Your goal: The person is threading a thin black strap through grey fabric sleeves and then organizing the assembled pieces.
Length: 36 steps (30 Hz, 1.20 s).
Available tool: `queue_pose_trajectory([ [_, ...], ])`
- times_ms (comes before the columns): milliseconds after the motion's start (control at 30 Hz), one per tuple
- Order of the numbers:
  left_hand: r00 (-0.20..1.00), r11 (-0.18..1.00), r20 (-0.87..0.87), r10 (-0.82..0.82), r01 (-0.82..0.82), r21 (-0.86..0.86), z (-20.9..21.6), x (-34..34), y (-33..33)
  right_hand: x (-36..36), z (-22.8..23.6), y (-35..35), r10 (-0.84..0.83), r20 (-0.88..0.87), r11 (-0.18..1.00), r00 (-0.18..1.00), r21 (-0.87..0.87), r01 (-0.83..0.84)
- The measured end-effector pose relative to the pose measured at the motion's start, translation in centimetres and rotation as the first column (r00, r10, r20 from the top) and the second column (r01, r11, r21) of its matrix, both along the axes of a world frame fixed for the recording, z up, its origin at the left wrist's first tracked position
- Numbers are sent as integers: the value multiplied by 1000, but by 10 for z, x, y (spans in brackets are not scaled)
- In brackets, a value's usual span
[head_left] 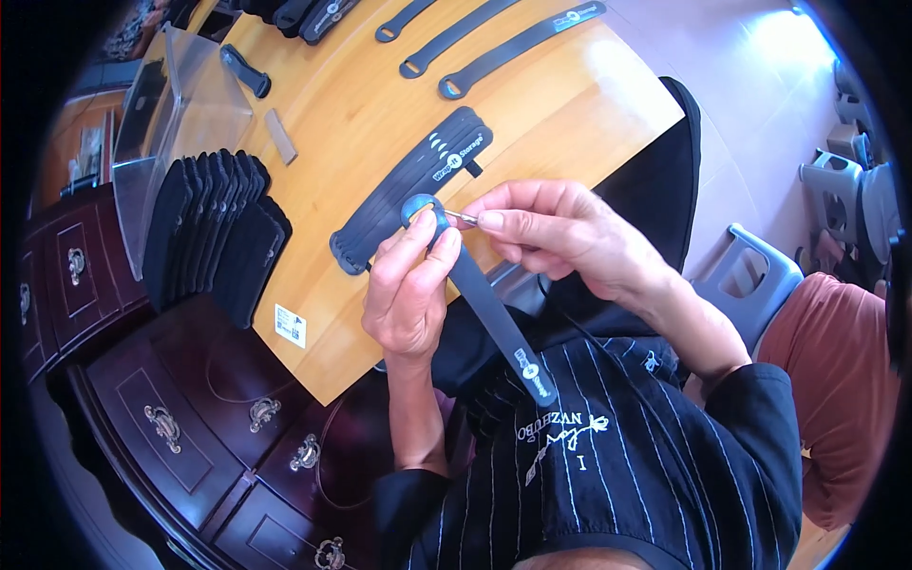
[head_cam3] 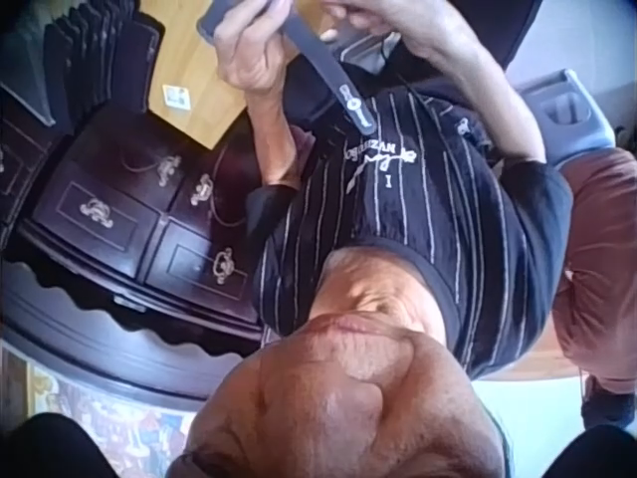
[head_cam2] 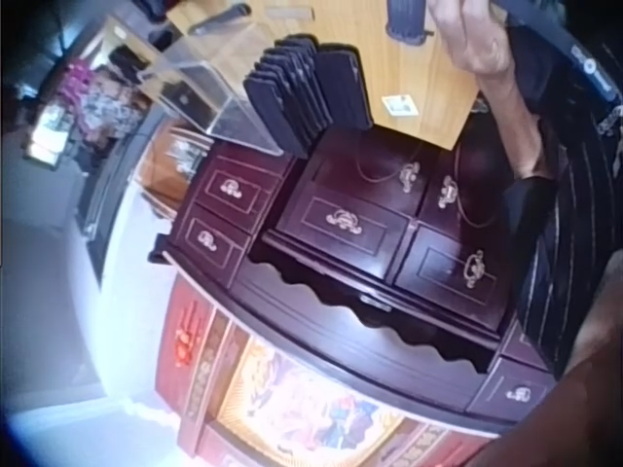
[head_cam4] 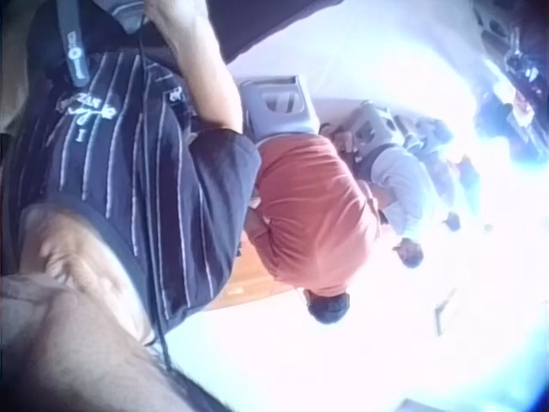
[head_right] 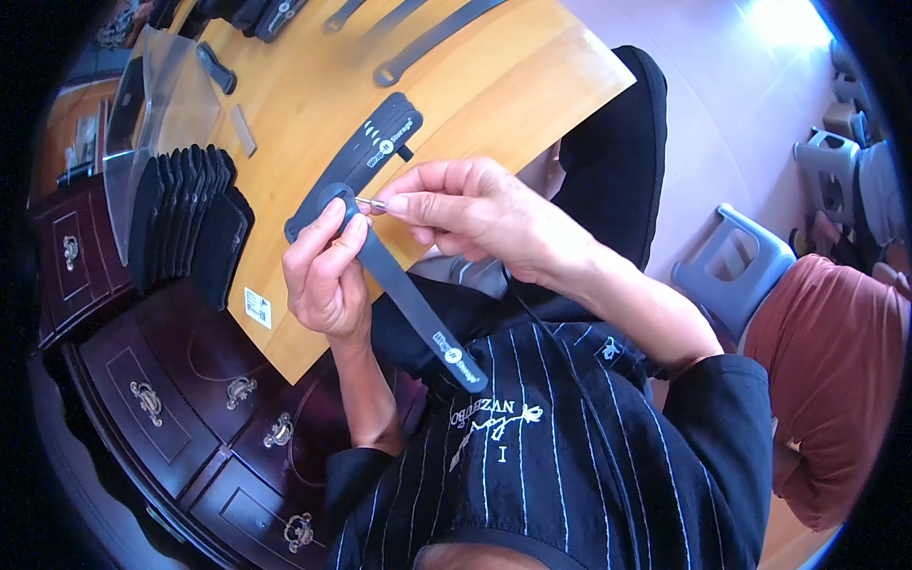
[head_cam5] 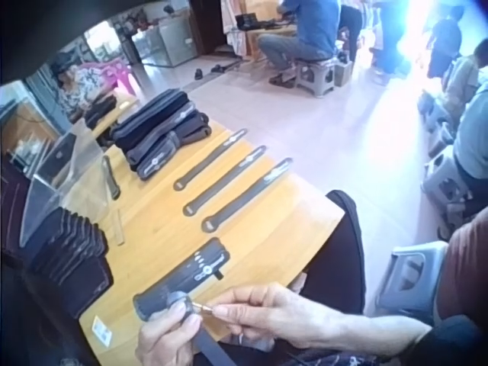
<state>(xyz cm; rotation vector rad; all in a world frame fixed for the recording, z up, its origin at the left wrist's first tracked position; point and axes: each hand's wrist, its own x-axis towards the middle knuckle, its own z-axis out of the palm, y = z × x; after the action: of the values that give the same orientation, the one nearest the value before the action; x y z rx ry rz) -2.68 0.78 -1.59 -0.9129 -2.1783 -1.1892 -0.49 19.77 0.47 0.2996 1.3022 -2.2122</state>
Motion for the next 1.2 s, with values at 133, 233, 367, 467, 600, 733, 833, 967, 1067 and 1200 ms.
queue_pose_trajectory([
  [133,1000,1000,10,-15,15,-12,-4,2,2,5,-12,-8,81,-642,778,762,519,354],
  [233,997,998,62,-45,47,-41,-1,7,2,8,-10,-6,331,-724,484,605,681,549],
  [367,829,841,381,-409,504,-194,11,22,1,-16,-8,18,-229,-428,803,874,424,418],
  [467,874,862,365,-322,112,494,-16,24,6,-9,15,29,-84,-490,815,868,467,342],
  [600,851,666,385,-358,-57,744,-18,-2,6,10,16,18,65,-499,792,864,553,260],
  [733,830,648,410,-378,-79,758,-15,0,13,11,14,1,109,-585,809,804,522,271],
  [833,821,657,435,-371,-99,747,-16,1,15,10,8,-2,130,-694,764,708,525,375],
  [967,822,675,438,-364,-91,732,-15,2,17,9,7,-3,168,-709,743,685,547,384],
  [1067,826,689,436,-358,-82,721,-17,2,16,8,6,-3,170,-703,747,691,549,374],
  [1200,838,703,420,-349,-62,708,-17,1,16,7,5,-4,142,-710,780,690,509,364],
])
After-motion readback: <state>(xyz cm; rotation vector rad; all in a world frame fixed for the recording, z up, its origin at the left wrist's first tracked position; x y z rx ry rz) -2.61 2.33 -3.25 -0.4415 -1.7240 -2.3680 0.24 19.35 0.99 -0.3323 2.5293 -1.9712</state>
